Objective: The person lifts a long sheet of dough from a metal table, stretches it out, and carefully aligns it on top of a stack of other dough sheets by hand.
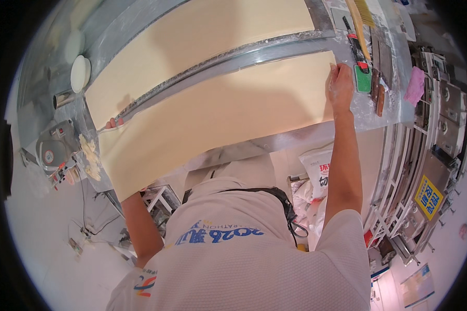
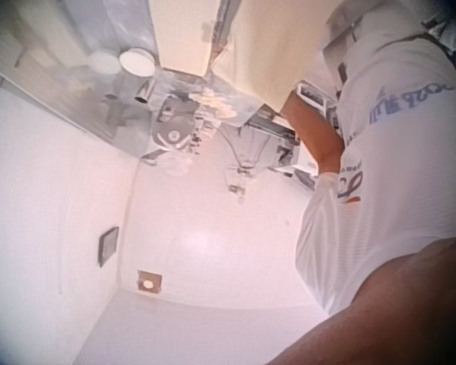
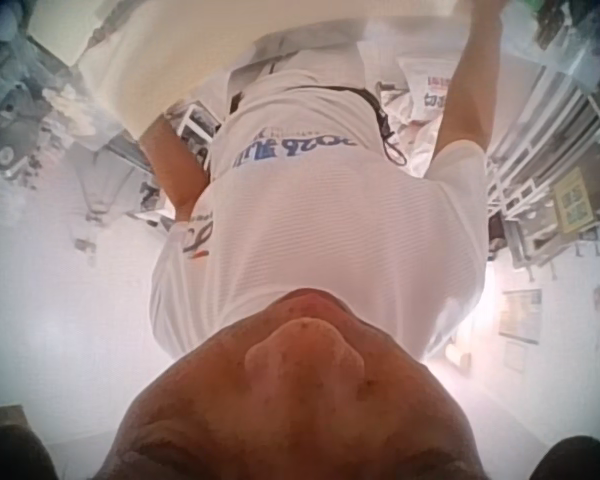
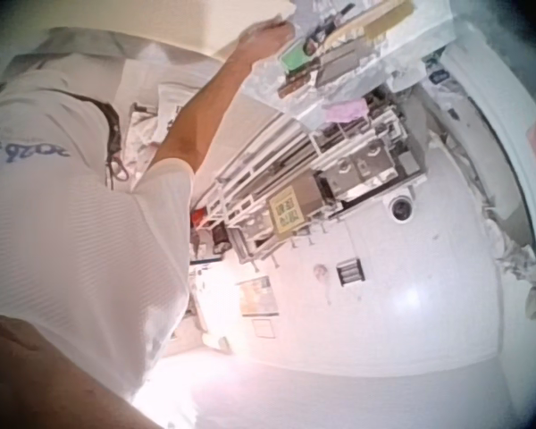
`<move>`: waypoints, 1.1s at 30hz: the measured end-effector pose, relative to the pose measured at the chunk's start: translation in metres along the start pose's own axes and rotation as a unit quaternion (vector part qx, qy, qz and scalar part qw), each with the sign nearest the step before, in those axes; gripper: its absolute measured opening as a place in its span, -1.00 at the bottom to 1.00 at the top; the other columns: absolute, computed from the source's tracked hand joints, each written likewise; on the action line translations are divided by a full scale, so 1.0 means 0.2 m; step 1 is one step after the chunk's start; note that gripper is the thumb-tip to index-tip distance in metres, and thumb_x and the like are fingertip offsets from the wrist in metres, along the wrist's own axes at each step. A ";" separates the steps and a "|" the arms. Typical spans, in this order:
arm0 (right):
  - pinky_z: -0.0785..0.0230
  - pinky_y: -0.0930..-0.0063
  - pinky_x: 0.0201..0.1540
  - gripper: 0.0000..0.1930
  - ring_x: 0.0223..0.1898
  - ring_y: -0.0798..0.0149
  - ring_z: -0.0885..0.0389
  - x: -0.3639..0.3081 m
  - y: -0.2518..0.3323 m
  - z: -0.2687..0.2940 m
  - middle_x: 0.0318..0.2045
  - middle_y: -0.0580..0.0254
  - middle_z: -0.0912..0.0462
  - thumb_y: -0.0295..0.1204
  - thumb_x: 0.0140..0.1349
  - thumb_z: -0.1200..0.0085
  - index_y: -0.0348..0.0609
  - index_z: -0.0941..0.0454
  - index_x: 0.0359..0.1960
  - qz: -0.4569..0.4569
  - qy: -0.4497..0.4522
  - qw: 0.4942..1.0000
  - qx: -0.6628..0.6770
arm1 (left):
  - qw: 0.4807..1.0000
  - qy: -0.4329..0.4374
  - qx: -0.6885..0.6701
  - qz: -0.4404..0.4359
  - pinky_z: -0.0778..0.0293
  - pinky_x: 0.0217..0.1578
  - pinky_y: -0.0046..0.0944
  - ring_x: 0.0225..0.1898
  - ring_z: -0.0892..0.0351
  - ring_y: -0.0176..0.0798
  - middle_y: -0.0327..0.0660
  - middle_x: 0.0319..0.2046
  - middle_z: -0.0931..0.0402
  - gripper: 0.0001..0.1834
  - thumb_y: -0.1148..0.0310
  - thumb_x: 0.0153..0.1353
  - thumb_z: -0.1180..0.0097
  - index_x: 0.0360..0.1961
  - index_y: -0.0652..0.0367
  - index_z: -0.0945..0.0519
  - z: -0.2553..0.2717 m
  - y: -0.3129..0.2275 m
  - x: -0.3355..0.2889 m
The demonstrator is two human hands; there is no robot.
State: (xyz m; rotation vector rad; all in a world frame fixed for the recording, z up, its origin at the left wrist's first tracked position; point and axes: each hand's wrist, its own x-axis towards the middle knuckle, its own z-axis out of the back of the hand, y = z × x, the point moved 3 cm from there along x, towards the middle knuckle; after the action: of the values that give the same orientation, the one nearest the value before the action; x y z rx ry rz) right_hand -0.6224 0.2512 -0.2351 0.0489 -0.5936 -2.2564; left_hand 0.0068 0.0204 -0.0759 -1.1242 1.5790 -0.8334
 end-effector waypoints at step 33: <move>-0.47 0.32 0.26 -0.31 0.12 0.05 -0.69 -0.55 3.51 -0.85 0.07 -0.03 -0.76 0.20 0.47 -0.22 -0.26 -0.70 0.20 0.160 0.653 0.738 0.057 | 0.887 -0.061 -0.407 0.208 -0.15 0.63 0.09 0.57 -0.28 0.01 -0.09 0.58 -0.27 -0.42 0.09 0.71 0.16 0.60 0.10 -0.26 0.77 0.51 0.05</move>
State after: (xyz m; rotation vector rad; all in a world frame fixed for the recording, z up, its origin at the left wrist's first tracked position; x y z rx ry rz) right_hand -0.0248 -0.1469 -0.1010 1.3527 0.0714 -1.3238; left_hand 0.1263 0.0464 -0.2129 -1.2836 2.0200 0.2339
